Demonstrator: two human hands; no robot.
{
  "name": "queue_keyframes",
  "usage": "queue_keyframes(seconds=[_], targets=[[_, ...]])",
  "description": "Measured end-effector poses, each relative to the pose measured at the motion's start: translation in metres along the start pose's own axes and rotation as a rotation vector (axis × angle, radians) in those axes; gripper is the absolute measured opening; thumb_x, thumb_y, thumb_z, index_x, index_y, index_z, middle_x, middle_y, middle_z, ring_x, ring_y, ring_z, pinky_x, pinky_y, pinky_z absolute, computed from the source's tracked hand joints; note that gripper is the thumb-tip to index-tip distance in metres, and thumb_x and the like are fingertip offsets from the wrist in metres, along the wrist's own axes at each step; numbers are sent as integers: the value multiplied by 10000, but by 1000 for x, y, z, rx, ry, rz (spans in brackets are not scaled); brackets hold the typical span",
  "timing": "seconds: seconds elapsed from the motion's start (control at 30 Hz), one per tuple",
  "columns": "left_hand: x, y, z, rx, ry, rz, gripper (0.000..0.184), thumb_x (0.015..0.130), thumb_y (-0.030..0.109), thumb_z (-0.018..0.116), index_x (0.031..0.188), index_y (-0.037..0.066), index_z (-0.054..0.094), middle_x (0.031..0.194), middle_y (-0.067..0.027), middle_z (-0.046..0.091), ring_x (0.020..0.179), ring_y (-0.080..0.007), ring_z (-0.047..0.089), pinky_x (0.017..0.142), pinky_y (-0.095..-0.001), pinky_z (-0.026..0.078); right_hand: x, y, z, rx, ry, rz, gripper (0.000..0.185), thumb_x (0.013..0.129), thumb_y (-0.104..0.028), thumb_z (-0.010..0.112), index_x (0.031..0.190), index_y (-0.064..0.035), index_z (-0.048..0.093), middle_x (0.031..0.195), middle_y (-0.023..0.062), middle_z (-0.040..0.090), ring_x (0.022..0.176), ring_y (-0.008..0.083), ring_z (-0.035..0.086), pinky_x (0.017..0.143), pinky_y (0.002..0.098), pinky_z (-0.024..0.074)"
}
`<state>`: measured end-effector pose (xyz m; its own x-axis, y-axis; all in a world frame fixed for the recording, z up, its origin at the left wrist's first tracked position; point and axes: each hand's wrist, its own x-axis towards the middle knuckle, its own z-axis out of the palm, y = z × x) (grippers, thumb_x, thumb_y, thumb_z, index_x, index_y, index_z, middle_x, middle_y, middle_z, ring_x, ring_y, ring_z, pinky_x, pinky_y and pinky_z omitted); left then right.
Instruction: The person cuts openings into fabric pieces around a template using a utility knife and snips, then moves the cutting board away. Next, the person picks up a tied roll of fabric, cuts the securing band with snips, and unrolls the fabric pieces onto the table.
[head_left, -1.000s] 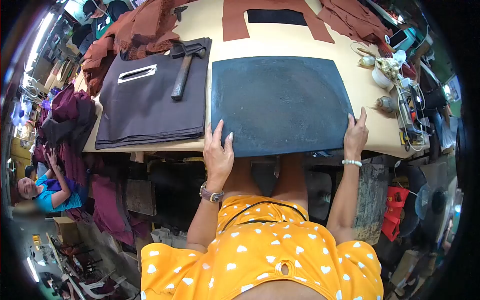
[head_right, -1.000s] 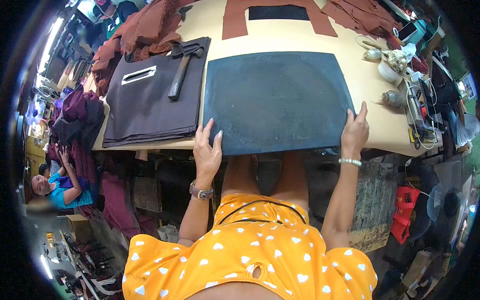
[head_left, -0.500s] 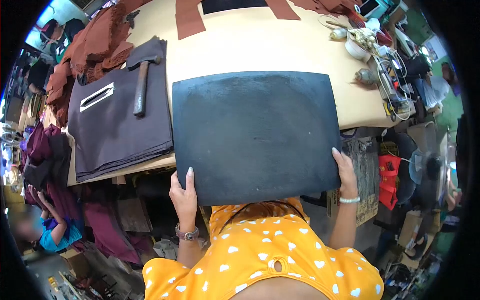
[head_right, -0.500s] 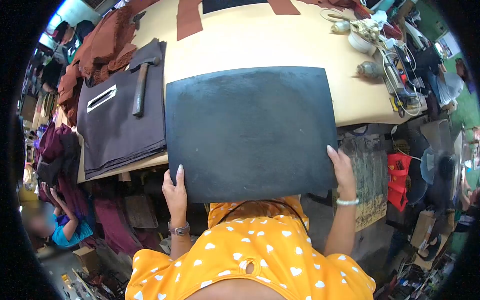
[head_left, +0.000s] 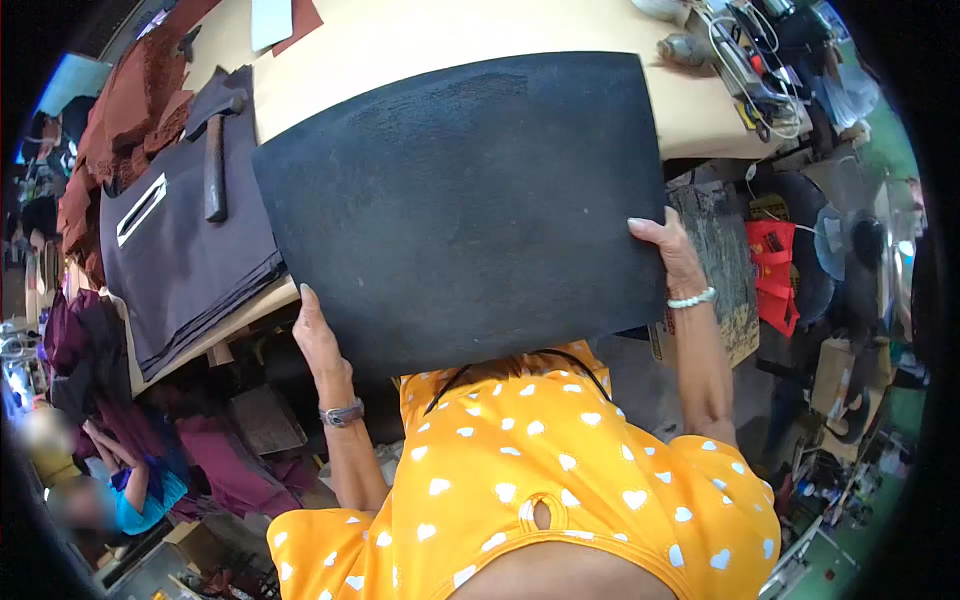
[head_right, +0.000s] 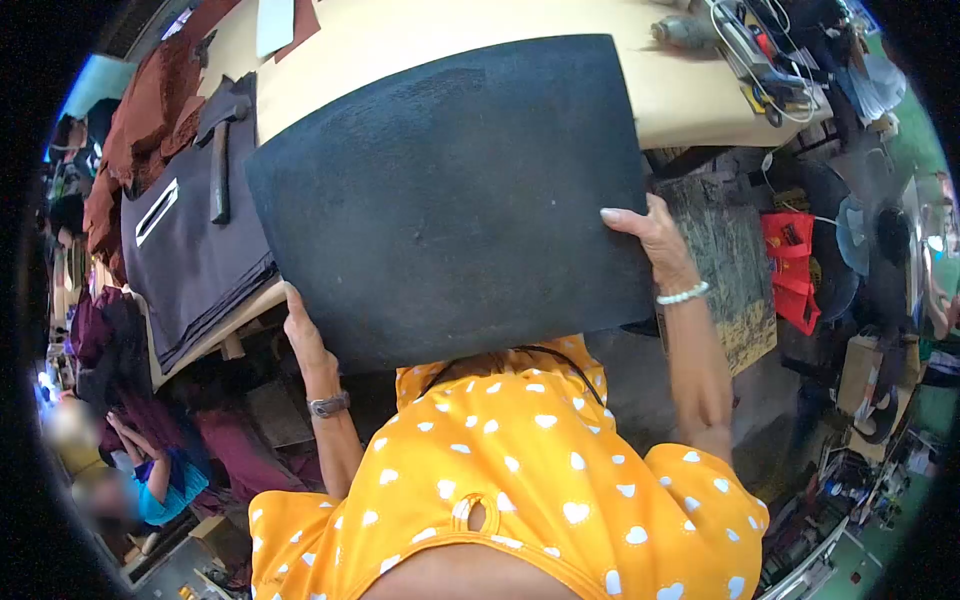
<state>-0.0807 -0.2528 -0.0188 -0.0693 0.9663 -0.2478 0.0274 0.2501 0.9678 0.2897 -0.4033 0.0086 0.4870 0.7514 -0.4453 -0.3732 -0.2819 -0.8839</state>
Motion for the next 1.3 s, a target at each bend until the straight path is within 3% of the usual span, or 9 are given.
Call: queue_keyframes(seconds=[0.1,0.27,0.4,0.57,0.7,0.93,1.07,1.2,1.3], targets=[[-15,-17,26,-179,29,-21,559,921,452,488,1111,-69,560,1028,-77,604,919,-161,564,821,-297,450,-33,-19,-26,-118,106,-80,610,662,-174,733,1151,70,463,1045,155,579,919,213,583,831,300,474],[-28,-7,77,-562,-337,-145,698,907,554,411,1398,80,268,1425,-71,301,1253,-217,352,1048,-356,299,-111,-52,-109,-372,204,-517,695,644,-166,701,1236,73,428,1155,148,537,1046,260,528,942,361,392],[-62,10,140,-494,-352,-234,807,845,668,391,1406,100,273,1436,-98,288,1294,-274,299,1078,-411,209,-202,-93,-184,-247,334,-627,722,645,-199,722,1243,72,423,1169,154,526,1084,265,508,958,350,372],[-108,-20,205,-528,-702,-335,903,825,717,339,1428,63,185,1466,-117,234,1326,-286,255,1089,-442,182,-316,-116,-180,-518,623,-491,694,646,-178,727,1231,62,441,1159,150,523,1068,256,510,948,348,377],[-142,-65,236,-456,-1002,-808,978,790,782,228,1445,66,104,1500,-120,145,1372,-307,148,1096,-502,126,-346,-122,-125,-715,712,-269,672,647,-161,730,1220,55,454,1151,147,521,1056,249,512,940,346,381],[-148,-128,256,-313,-1107,-1184,922,820,748,208,1456,100,42,1517,-102,91,1394,-298,55,1076,-570,-4,-287,-101,-47,-904,629,-13,635,649,-132,736,1202,41,479,1137,142,518,1035,238,516,926,343,388],[-116,-150,259,-533,-1180,-1215,841,874,645,291,1455,89,46,1525,-89,38,1399,-282,6,1088,-535,-22,-225,-78,-23,-1152,463,-125,446,653,-155,740,1028,45,603,901,161,644,817,222,597,824,317,430],[-91,-67,235,-165,-1254,-758,729,908,474,408,1440,47,151,1496,-143,167,1395,-267,91,1119,-417,56,-150,-22,-35,-1086,343,-195,460,666,-178,743,969,127,581,770,215,645,675,259,633,676,334,478],[-60,-20,198,-37,-1280,56,601,889,187,558,1396,10,286,1427,-153,333,1306,-242,345,1057,-350,287,-87,40,-59,-998,272,-209,528,657,-211,767,944,183,563,737,268,631,718,292,664,661,358,489]])
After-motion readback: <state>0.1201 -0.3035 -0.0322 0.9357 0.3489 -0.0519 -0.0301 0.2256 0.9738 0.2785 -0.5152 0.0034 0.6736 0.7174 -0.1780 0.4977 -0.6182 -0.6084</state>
